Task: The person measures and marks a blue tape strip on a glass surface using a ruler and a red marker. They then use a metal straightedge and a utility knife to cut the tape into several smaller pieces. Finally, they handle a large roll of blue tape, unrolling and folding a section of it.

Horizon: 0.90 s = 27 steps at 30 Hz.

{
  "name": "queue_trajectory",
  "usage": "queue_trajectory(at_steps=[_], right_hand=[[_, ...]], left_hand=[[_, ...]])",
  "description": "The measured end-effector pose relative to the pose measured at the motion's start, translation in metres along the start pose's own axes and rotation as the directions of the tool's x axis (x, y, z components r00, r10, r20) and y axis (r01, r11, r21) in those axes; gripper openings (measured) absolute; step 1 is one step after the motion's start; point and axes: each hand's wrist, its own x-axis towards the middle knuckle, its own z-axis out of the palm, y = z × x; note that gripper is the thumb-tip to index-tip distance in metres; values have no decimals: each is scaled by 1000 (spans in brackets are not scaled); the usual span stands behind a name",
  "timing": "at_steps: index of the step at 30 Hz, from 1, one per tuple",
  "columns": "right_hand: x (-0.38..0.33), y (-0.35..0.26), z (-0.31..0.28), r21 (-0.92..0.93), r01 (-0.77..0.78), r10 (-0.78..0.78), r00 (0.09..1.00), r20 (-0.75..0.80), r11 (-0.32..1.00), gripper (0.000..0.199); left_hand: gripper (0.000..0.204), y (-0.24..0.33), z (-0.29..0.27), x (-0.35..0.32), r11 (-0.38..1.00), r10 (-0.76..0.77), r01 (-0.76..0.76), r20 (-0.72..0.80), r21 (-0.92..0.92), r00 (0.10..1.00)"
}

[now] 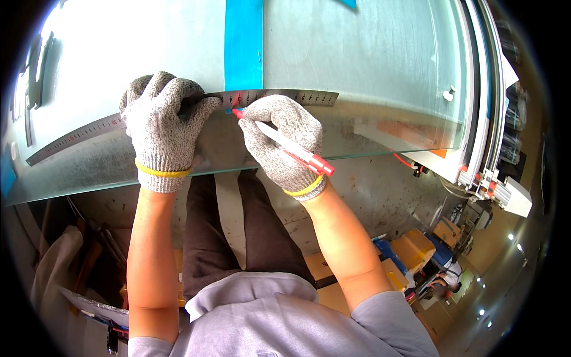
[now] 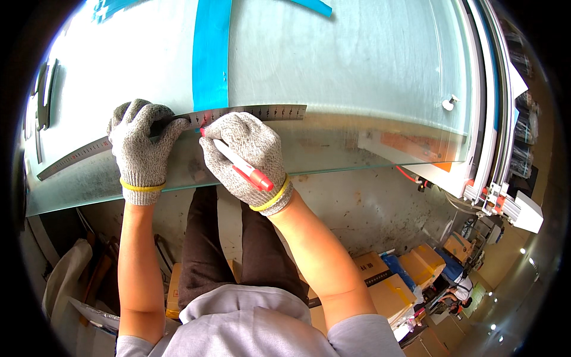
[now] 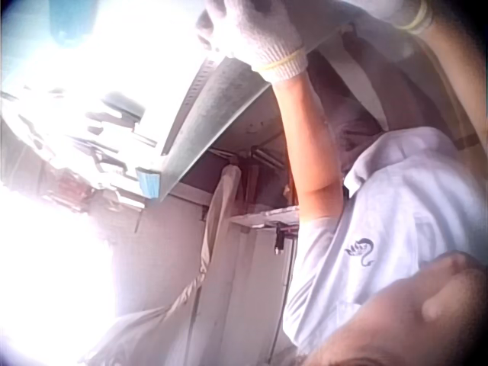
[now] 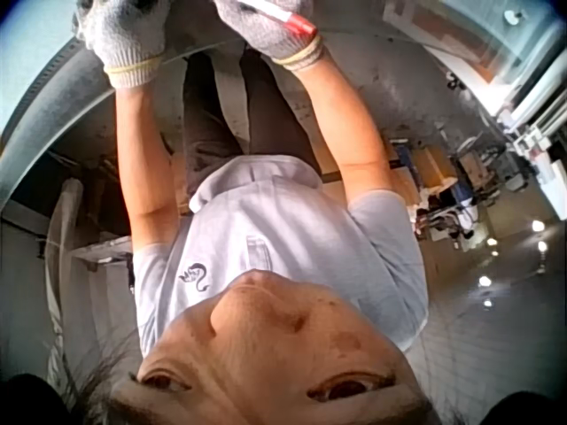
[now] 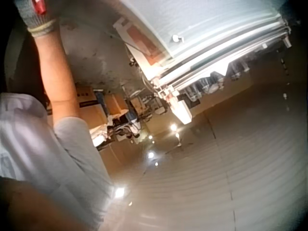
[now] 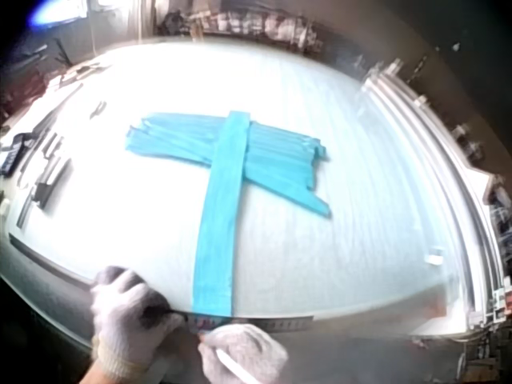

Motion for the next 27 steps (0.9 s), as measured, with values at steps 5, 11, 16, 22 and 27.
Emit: queue_trajectory(at_steps=[5, 11, 16, 22, 27], right_hand=[[0, 0, -2, -2, -6, 6, 1000, 17, 1000, 16], [2, 0, -3, -14, -15, 15, 1000, 21, 1000, 17], [3, -1, 0, 27, -20, 20, 1000, -9, 999, 16], [-1, -6, -4, 317, -270, 323, 937, -129, 909, 8], [-3, -13, -6, 421, -260, 391, 882, -263, 869, 19]], left_hand=[[20, -1, 1, 0, 1000, 4, -5, -12, -8, 1000], [20, 0, 1, 0, 1000, 1, -2, -12, -2, 1000], [20, 0, 0, 0, 1000, 2, -2, -21, -15, 1000], [20, 1, -2, 0, 1000, -10, 10, -4, -12, 1000], [19, 3, -6, 0, 1000, -7, 6, -38, -23, 999]])
